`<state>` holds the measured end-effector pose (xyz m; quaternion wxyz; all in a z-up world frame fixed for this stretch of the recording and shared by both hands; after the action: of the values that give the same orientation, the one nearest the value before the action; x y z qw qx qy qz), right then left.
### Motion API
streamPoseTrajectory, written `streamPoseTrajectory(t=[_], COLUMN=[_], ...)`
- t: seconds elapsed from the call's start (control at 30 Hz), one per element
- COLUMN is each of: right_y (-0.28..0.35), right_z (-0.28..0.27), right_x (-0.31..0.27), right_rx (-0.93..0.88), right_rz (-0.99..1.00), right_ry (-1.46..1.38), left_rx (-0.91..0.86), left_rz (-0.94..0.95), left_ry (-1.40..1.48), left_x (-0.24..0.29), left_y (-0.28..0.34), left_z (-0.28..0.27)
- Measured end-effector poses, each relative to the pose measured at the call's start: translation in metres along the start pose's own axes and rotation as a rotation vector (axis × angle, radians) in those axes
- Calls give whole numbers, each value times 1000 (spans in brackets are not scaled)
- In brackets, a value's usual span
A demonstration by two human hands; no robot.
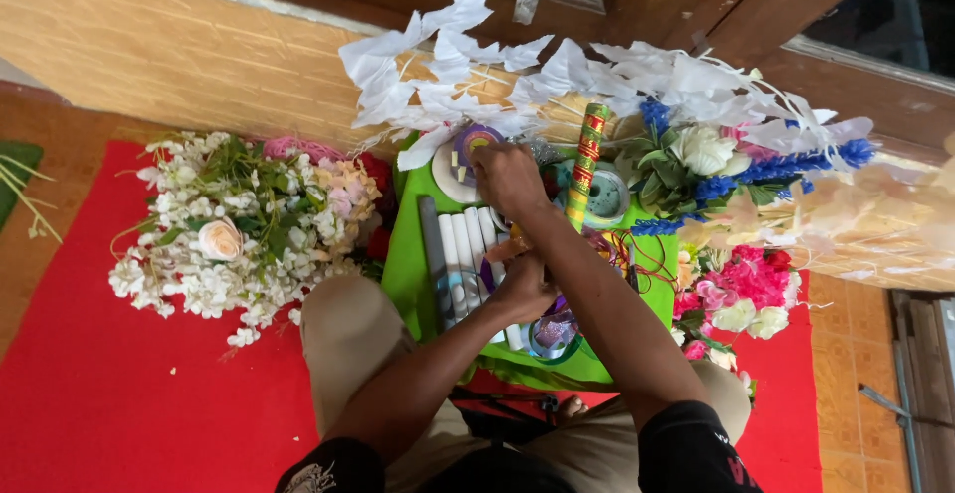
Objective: The person sits on a red mat and decorates a yellow cylindrical object by wrapping it with colorful ribbons. They use scissors to cut the ribbons and secure them around the cylinder, surrounded by various craft supplies and artificial flowers.
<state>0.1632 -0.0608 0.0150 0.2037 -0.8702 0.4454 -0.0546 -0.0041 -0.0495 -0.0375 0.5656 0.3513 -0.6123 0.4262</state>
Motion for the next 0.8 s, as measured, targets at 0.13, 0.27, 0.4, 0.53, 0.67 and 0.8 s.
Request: streamPoseTrajectory(t=[0.13,0.27,0.4,0.53,0.67,0.8], right_y=[-3,11,58,112,150,181], right_z=[-30,-119,-169,-178,-187,-184], right_x=[-14,-56,-60,-32,-12,-7], right_rx=[121,249,363,316,422,519], right_rz=[-21,-19,3,148,250,298], right_ry=[-86,-348,-460,-608,-521,-431], left_rx=[-12,58,20,-49,7,46], left_rz=[20,47,14,-11,-157,-191], left_ry=[-48,-26,149,324,599,656], left_x=[-25,-53,-14,63,94,88], left_y=[4,7,1,-1,2,-2], left_z=[4,1,-9,-19,-29,-30])
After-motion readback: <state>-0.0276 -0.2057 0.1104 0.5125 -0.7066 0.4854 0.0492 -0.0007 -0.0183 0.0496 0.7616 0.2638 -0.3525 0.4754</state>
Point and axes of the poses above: each hand's wrist, its own y-axis away from the middle knuckle, its own z-axis out of the palm, x = y × z, the point moved 2 cm from there along -y, towards the middle knuckle, and after that the axes turned 9 degrees about y, right-handed, at the moved point
